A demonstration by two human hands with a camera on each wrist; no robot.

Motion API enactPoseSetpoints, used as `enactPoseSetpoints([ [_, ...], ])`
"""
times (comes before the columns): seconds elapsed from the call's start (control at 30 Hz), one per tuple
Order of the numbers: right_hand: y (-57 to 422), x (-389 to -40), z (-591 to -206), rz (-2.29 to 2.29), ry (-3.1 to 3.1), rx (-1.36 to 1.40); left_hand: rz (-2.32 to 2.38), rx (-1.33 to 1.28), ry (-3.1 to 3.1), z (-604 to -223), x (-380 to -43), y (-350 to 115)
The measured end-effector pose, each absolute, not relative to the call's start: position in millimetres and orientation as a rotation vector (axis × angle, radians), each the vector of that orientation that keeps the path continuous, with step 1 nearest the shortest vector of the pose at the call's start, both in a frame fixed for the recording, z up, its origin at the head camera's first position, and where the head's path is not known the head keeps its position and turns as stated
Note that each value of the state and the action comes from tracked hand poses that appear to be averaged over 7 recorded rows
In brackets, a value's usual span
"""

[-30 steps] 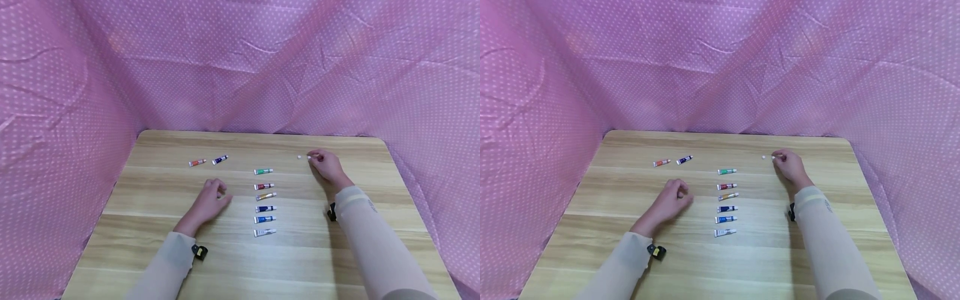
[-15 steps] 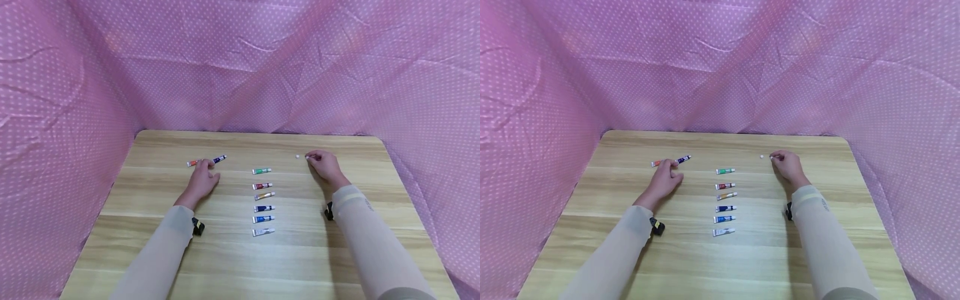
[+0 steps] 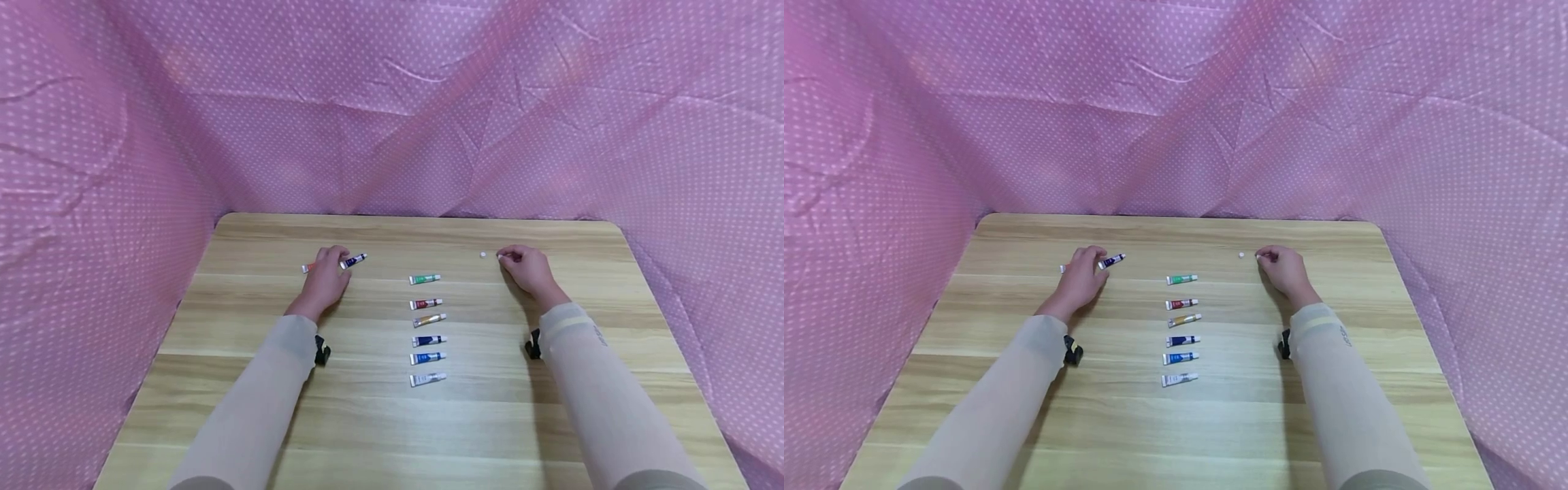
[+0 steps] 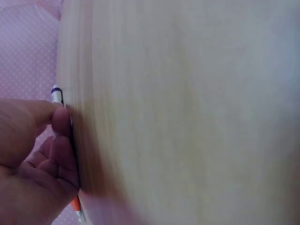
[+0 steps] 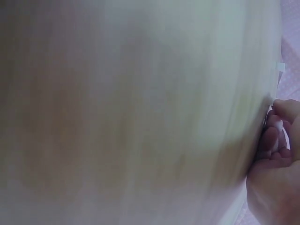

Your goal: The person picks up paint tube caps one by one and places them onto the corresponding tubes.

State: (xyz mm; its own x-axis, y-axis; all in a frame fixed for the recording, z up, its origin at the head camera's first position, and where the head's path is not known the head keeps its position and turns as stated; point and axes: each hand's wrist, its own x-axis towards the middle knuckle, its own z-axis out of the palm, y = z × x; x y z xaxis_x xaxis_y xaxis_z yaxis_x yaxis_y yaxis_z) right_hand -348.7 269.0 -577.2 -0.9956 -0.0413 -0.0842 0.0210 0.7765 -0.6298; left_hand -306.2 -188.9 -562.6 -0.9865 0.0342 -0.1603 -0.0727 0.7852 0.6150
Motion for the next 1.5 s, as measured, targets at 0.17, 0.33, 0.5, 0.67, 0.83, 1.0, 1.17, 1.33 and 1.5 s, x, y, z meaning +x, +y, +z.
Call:
enactPoseSetpoints([
  [0.17,270,-348,-578,-1.054,2.863,0.018,0.903,-0.074,2.803,-560,-309,-185],
  [0.33,270,-347,-577,-1.112,2.836,0.061,0.889,-0.088,2.802,-557,-309,-185],
  [0.5,270,-348,-575,-1.184,2.796,0.096,0.867,-0.083,2.820,-555,-308,-185],
  [0.67,269,-349,-575,-1.255,2.750,0.141,0.836,-0.086,2.824,-554,-307,-185],
  [0.83,270,-349,-575,-1.342,2.690,0.203,0.824,-0.061,2.815,-556,-308,-188],
  [1.0,272,-347,-575,-1.421,2.640,0.210,0.813,-0.017,2.824,-559,-308,-191],
  [1.17,273,-344,-576,-1.514,2.575,0.246,0.799,0.000,2.817,-562,-307,-191],
  [1.33,277,-344,-578,-1.688,2.469,0.290,0.772,0.009,2.827,-562,-306,-188],
  [1.5,281,-345,-578,-1.850,2.348,0.325,0.792,-0.005,2.818,-562,-306,-187],
])
